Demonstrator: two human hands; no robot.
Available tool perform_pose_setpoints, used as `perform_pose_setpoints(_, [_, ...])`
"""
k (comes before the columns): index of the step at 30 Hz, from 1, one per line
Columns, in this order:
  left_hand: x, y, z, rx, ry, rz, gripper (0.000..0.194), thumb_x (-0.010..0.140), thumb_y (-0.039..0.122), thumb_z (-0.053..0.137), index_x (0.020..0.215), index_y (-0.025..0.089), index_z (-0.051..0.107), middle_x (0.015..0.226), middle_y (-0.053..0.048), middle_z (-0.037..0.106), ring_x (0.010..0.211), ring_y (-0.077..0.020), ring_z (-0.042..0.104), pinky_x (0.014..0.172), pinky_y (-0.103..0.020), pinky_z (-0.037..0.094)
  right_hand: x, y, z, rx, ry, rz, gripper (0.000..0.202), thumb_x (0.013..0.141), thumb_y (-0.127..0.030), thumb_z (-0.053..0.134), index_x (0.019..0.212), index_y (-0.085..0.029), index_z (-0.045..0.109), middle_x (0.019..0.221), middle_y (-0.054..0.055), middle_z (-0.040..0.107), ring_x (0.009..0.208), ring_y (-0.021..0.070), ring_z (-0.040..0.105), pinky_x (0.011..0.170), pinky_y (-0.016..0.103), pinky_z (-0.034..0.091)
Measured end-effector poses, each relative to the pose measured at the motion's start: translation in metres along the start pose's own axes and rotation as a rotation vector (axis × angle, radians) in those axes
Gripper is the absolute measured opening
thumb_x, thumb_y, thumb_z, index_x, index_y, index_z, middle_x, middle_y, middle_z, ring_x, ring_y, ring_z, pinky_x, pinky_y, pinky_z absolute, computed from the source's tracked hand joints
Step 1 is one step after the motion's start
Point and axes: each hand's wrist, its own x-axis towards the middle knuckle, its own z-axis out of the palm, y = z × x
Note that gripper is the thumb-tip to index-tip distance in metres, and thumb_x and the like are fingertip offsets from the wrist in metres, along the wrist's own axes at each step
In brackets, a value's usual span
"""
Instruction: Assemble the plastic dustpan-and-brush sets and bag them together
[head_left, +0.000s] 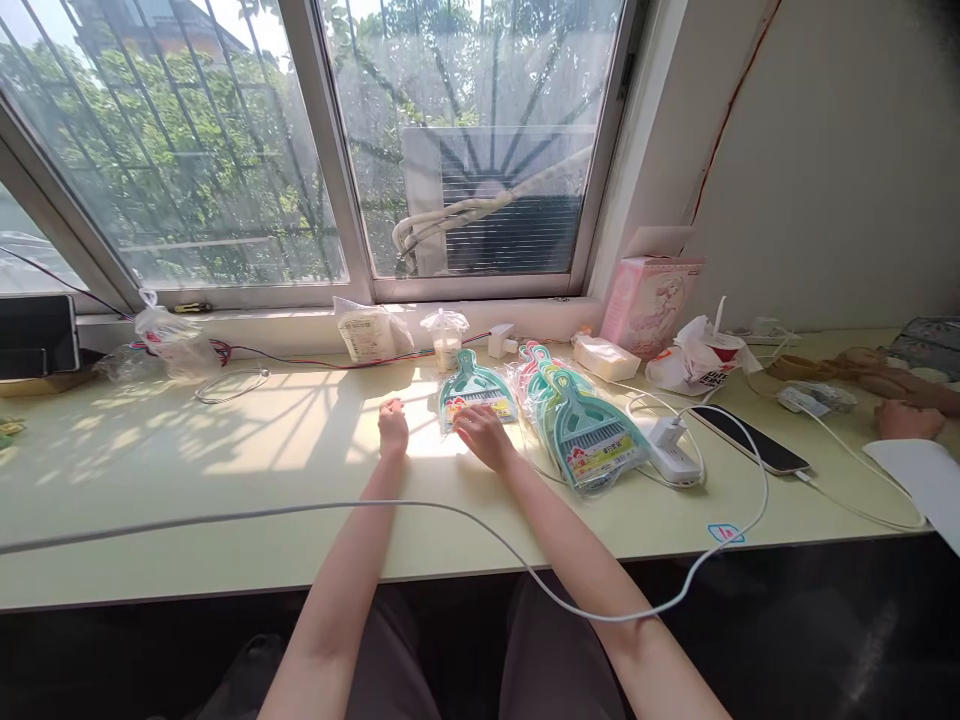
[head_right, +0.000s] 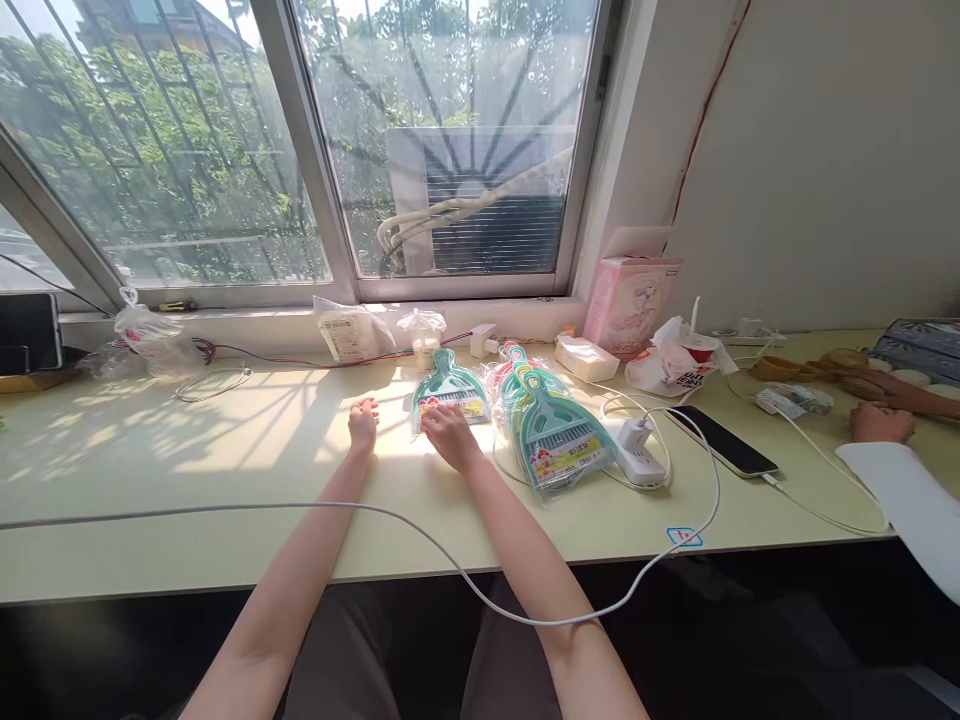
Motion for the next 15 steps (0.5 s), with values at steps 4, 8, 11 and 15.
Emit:
perform_pose_setpoints(4, [0.001,0.000,0.004,-0.018,0.046,-0.122,0.022,0.092,0.028,0.037,0.099,0.019,0.057,0.107,-0.014,0.068,0.085,-0.0209,0.065,0.074,-0.036,0.054,0.001,0.000,-0.002,-0.003,-0.009,0.009,0.019,0.092,-0.006,0.055,0.094,-0.019,0.068,0.108,0.009,0.071,0.106,0.0244,0.060,0.092,0.038,0.041])
perform_pose_setpoints(8, [-0.005,0.005,0.007,-0.043,0.010,-0.129,0.021,0.090,0.028,0.042,0.092,0.020,0.061,0.104,-0.012,0.069,0.083,-0.0199,0.065,0.068,-0.032,0.054,0.001,-0.001,-0.002,-0.011,-0.016,0.012,0.018,0.092,-0.006,0.056,0.094,-0.019,0.068,0.107,0.009,0.071,0.105,0.0240,0.060,0.091,0.037,0.041])
perform_pose_setpoints(11, [-0.009,0.009,0.008,-0.055,-0.009,-0.115,0.020,0.089,0.026,0.043,0.091,0.020,0.062,0.103,-0.012,0.069,0.083,-0.0192,0.066,0.067,-0.031,0.054,0.002,-0.001,-0.001,-0.021,-0.020,0.009,0.016,0.093,-0.009,0.056,0.091,-0.020,0.067,0.101,0.008,0.070,0.101,0.0233,0.060,0.089,0.036,0.040])
perform_pose_setpoints(15, [-0.014,0.012,0.008,-0.059,-0.026,-0.084,0.020,0.088,0.024,0.044,0.091,0.018,0.063,0.101,-0.013,0.069,0.086,-0.0194,0.067,0.071,-0.032,0.055,0.001,-0.001,0.001,-0.049,-0.031,0.007,0.016,0.094,-0.009,0.054,0.088,-0.020,0.065,0.094,0.006,0.069,0.096,0.0220,0.060,0.085,0.033,0.039])
